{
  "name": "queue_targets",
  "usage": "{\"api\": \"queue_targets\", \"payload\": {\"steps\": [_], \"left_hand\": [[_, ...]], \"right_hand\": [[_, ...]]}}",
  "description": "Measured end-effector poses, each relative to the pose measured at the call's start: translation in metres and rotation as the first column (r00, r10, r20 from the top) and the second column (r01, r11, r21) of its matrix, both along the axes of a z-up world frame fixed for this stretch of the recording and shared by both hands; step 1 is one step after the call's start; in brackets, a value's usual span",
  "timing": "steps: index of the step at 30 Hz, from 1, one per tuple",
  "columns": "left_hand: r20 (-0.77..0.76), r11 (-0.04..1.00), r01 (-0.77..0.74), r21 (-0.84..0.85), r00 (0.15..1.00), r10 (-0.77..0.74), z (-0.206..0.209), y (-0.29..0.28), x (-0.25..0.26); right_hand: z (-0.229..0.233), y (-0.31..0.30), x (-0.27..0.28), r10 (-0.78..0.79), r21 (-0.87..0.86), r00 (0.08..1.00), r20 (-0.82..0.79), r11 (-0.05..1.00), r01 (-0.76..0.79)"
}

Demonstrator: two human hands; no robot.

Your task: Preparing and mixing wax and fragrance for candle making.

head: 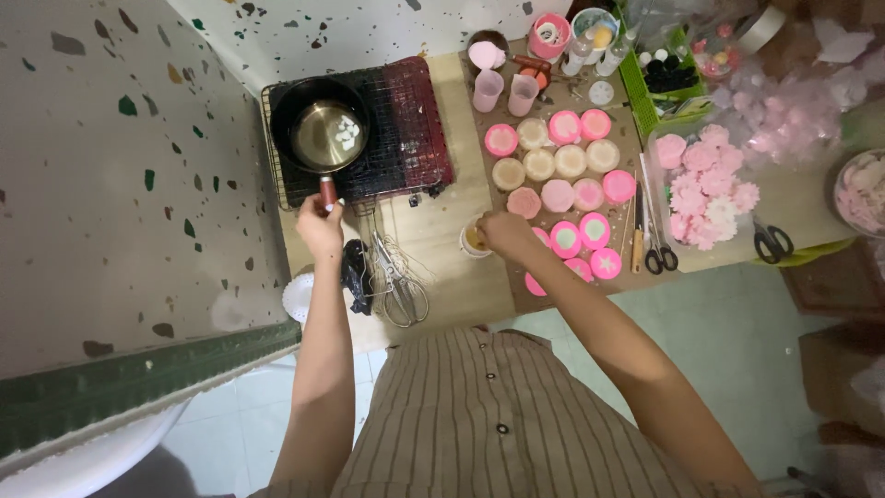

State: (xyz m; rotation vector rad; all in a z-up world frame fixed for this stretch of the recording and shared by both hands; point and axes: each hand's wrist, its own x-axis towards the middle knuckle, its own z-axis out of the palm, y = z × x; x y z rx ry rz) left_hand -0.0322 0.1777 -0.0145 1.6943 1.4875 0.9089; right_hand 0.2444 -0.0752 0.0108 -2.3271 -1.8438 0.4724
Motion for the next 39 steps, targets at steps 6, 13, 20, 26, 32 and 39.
{"api": "queue_targets", "payload": {"steps": [6, 13, 20, 26, 32, 39], "left_hand": [[0.028, 1.000, 0.026, 0.018, 0.999, -0.026, -0.001, -0.007, 0.002], [-0.019, 0.998, 0.049, 0.048, 0.999, -0.048, 0.002, -0.005, -0.002], [-0.196, 0.974, 0.026, 0.226, 0.980, 0.020, 0.010, -0.016, -0.003], [-0.168, 0.992, 0.089, 0.084, 0.983, -0.074, 0.060, -0.078, 0.023], [-0.120, 0.938, 0.317, 0.142, 0.946, -0.302, 0.081, -0.145, 0.042], [0.017, 0.904, 0.413, 0.110, 0.909, -0.417, 0.079, -0.167, 0.034]], "right_hand": [[-0.008, -0.003, 0.000, 0.028, 0.086, 1.000, 0.015, 0.996, -0.029], [-0.005, -0.004, -0.002, 0.041, 0.142, 0.999, -0.010, 0.989, -0.039], [-0.010, -0.003, 0.003, 0.029, 0.094, 0.999, 0.021, 0.995, -0.031], [-0.016, -0.002, 0.005, 0.035, 0.123, 0.999, 0.006, 0.992, -0.035], [-0.014, 0.001, 0.009, 0.078, 0.111, 0.997, 0.018, 0.991, -0.079], [-0.010, 0.000, 0.005, 0.061, 0.130, 0.997, 0.038, 0.989, -0.066]]}}
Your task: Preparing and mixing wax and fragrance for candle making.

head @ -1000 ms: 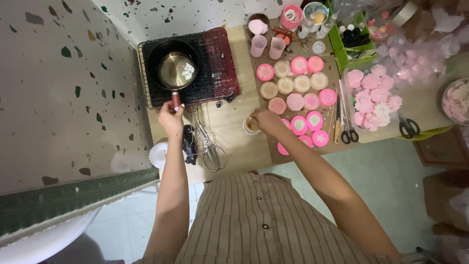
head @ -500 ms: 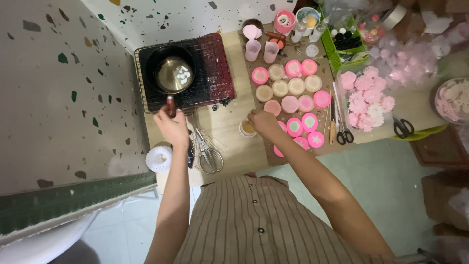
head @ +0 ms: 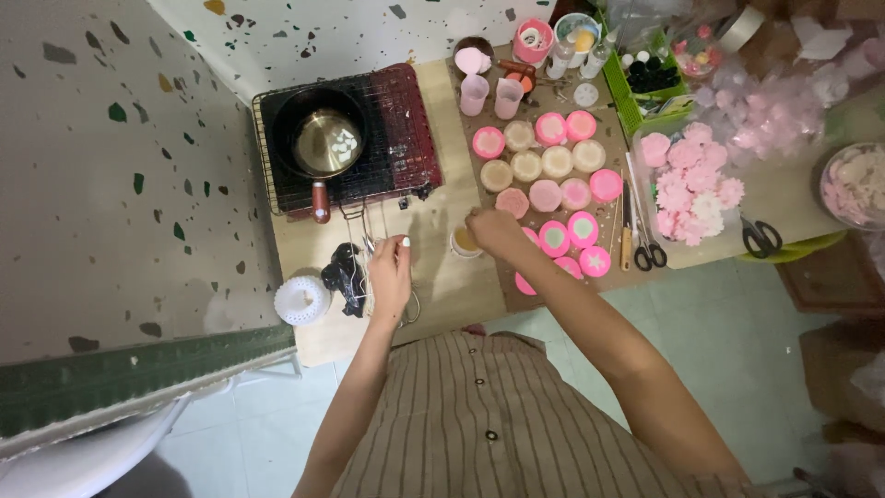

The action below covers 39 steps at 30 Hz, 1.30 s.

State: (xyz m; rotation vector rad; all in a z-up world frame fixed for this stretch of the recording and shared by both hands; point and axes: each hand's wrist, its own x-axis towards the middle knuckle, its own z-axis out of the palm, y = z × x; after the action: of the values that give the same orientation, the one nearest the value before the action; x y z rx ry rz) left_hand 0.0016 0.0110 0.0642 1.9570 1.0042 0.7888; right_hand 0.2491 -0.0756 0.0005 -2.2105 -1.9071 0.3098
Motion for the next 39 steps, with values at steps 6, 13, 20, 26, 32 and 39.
{"api": "queue_targets", "payload": {"steps": [6, 13, 20, 26, 32, 39], "left_hand": [[0.039, 0.990, -0.014, -0.140, 0.999, 0.019, -0.008, -0.012, -0.009], [0.045, 0.981, -0.004, -0.194, 0.999, 0.013, -0.020, -0.013, -0.014], [0.041, 0.970, -0.038, -0.240, 0.998, 0.050, -0.018, -0.014, -0.010], [0.050, 0.974, -0.031, -0.223, 0.998, 0.043, -0.010, -0.015, -0.007], [0.041, 0.965, -0.037, -0.260, 0.998, 0.050, -0.017, -0.014, -0.005], [0.029, 0.970, -0.018, -0.243, 0.999, 0.025, -0.018, -0.011, -0.005]], "right_hand": [[0.006, 0.003, -0.002, -0.014, -0.031, 1.000, -0.023, 0.999, 0.014], [0.013, 0.003, -0.003, -0.001, -0.035, 0.998, -0.055, 0.999, -0.001], [-0.008, 0.001, 0.002, 0.054, -0.012, 0.999, -0.006, 0.998, -0.054], [0.013, 0.004, -0.002, 0.038, -0.047, 0.999, -0.030, 0.998, -0.039], [0.004, -0.001, 0.002, 0.015, -0.006, 0.998, -0.055, 1.000, -0.016], [-0.007, 0.002, 0.004, 0.036, -0.016, 0.999, -0.035, 0.999, -0.036]]}}
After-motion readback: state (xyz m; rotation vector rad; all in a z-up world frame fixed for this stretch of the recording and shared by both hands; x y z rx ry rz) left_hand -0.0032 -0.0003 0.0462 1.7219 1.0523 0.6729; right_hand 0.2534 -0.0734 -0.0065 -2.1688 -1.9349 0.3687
